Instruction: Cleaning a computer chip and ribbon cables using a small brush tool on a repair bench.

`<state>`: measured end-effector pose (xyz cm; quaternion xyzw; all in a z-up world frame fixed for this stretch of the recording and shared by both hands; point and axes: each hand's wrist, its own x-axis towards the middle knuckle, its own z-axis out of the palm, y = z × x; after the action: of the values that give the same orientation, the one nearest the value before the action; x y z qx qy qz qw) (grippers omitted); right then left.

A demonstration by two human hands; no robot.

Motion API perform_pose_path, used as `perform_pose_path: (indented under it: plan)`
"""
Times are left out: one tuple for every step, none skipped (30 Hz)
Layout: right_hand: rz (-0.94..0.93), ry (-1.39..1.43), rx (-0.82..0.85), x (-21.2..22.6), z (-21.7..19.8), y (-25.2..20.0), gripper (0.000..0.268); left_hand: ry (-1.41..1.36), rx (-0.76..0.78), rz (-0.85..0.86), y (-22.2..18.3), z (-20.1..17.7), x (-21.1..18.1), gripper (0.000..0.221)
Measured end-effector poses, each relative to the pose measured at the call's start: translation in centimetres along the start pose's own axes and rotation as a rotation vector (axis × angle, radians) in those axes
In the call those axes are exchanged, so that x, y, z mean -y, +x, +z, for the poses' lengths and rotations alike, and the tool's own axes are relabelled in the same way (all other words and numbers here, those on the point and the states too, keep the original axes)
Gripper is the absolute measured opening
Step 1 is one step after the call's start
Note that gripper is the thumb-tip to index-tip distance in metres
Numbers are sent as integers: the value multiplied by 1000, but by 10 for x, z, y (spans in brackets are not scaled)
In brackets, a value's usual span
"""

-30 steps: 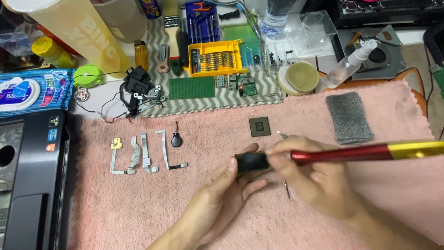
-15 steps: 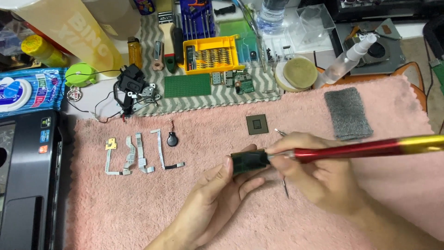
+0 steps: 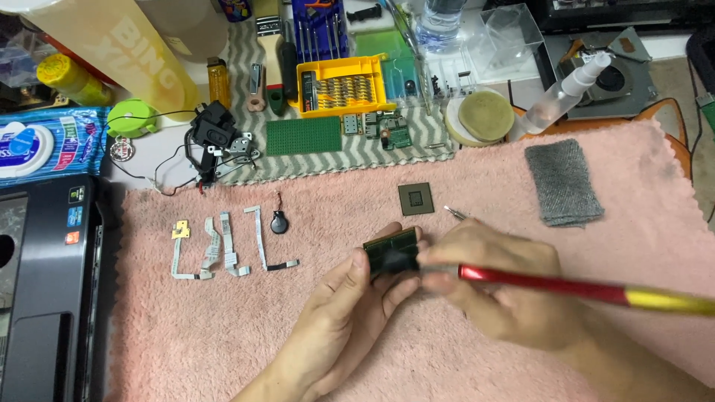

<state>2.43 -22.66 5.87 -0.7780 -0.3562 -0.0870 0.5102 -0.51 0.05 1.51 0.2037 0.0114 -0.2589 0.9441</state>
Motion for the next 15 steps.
perform_pose_path:
  plan:
    - [-2,0,0,0,-1,-2,15,1,1,2,0,0,0,62]
    - [6,-57,-40,-1,-3,-5,17,48,-1,11,-1,1,0,64]
    - [17,-114,-81,-2,-4,-8,19,93,-1,19,0,1,1,67]
    - [16,-116,-82,-1,-3,-7,19,94,1,18,0,3,1,67]
    - [-22,-47,-56,1,0,-7,20,84,16,30,0,5,3,68]
    - [-60,22,-30,3,2,-8,21,75,30,42,-1,8,4,68]
    - [-60,22,-31,-8,-1,-10,21,76,30,41,-2,5,1,68]
    - [-36,-27,-40,-18,-3,-11,15,72,-4,14,-3,3,-2,68]
    - [-16,-76,-44,-28,-6,-11,11,66,-38,-7,-4,0,-5,69]
    - [-20,-75,-41,-25,-6,-11,11,66,-38,-2,-4,0,-4,69]
    - [-35,-90,-84,-23,-6,-12,12,78,-82,-4,-3,0,-2,67]
    - [-49,-104,-126,-22,-7,-13,13,90,-125,-6,-2,-1,0,67]
    - [-47,-104,-124,-21,-6,-12,13,87,-127,-7,-4,0,-2,67]
    - [-72,-3,-47,-21,-5,-10,11,82,-79,-10,-5,-1,-4,66]
    - [-95,99,27,-21,-4,-10,10,80,-31,-16,-7,-1,-6,66]
